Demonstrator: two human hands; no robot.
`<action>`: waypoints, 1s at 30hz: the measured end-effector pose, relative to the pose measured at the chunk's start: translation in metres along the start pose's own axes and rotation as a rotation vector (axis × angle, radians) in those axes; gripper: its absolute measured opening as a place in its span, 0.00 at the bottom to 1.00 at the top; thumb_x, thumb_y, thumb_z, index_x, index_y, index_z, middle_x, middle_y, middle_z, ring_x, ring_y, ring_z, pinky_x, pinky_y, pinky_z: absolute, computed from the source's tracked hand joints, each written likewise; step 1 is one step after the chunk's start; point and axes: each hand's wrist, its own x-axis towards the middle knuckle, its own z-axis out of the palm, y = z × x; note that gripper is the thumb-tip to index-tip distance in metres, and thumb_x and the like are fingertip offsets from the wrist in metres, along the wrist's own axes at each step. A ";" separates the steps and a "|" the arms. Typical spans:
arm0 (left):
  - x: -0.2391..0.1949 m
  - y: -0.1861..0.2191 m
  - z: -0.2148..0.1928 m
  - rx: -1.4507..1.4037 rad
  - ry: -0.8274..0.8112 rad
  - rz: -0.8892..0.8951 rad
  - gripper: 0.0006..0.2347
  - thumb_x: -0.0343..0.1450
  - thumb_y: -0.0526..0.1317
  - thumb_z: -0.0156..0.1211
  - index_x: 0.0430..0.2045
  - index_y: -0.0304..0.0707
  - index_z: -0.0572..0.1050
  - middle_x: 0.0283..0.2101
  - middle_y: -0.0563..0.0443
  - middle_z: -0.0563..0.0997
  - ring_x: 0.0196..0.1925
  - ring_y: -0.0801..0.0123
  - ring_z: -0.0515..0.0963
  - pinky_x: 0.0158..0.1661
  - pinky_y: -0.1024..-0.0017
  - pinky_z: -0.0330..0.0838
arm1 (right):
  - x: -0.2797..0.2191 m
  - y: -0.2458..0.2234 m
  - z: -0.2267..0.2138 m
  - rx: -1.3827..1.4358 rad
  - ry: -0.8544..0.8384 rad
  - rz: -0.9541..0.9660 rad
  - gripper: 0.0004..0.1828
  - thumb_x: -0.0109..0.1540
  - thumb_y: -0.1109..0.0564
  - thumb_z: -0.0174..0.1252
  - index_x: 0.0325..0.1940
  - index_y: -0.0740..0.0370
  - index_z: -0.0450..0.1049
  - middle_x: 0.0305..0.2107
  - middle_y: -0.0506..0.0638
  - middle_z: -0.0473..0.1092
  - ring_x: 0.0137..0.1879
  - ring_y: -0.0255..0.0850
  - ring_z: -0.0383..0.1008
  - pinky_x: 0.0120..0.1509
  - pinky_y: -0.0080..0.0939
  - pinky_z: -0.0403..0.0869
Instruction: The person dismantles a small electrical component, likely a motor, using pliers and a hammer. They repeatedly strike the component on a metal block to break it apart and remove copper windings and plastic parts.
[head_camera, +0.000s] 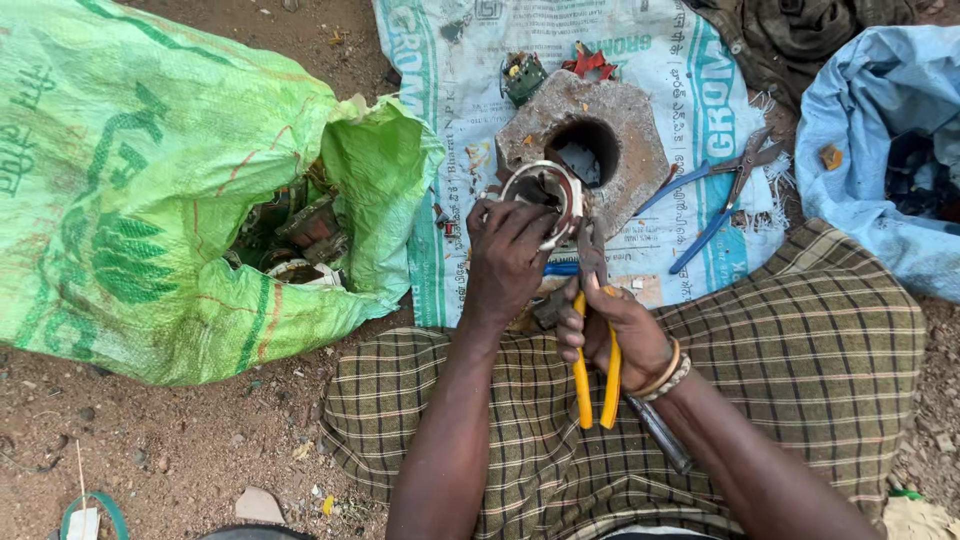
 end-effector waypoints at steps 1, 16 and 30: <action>-0.001 -0.001 0.002 0.012 0.001 0.017 0.15 0.61 0.31 0.68 0.43 0.38 0.81 0.49 0.53 0.83 0.55 0.62 0.78 0.61 0.54 0.64 | 0.003 0.004 -0.003 0.034 -0.040 -0.001 0.14 0.69 0.44 0.46 0.44 0.57 0.67 0.25 0.45 0.65 0.30 0.37 0.67 0.35 0.41 0.73; 0.001 0.002 0.001 0.052 -0.002 0.035 0.17 0.61 0.27 0.65 0.45 0.34 0.81 0.50 0.51 0.82 0.54 0.60 0.77 0.63 0.55 0.64 | -0.030 -0.029 -0.027 -0.250 0.037 0.008 0.25 0.69 0.55 0.49 0.71 0.58 0.61 0.49 0.63 0.76 0.47 0.47 0.77 0.40 0.40 0.72; 0.006 -0.019 -0.025 -0.400 -0.180 -0.225 0.17 0.59 0.43 0.78 0.39 0.42 0.83 0.49 0.53 0.84 0.61 0.61 0.75 0.62 0.61 0.69 | -0.058 -0.090 -0.049 -1.312 0.338 -0.038 0.34 0.68 0.37 0.46 0.75 0.54 0.67 0.61 0.48 0.72 0.42 0.46 0.78 0.52 0.55 0.80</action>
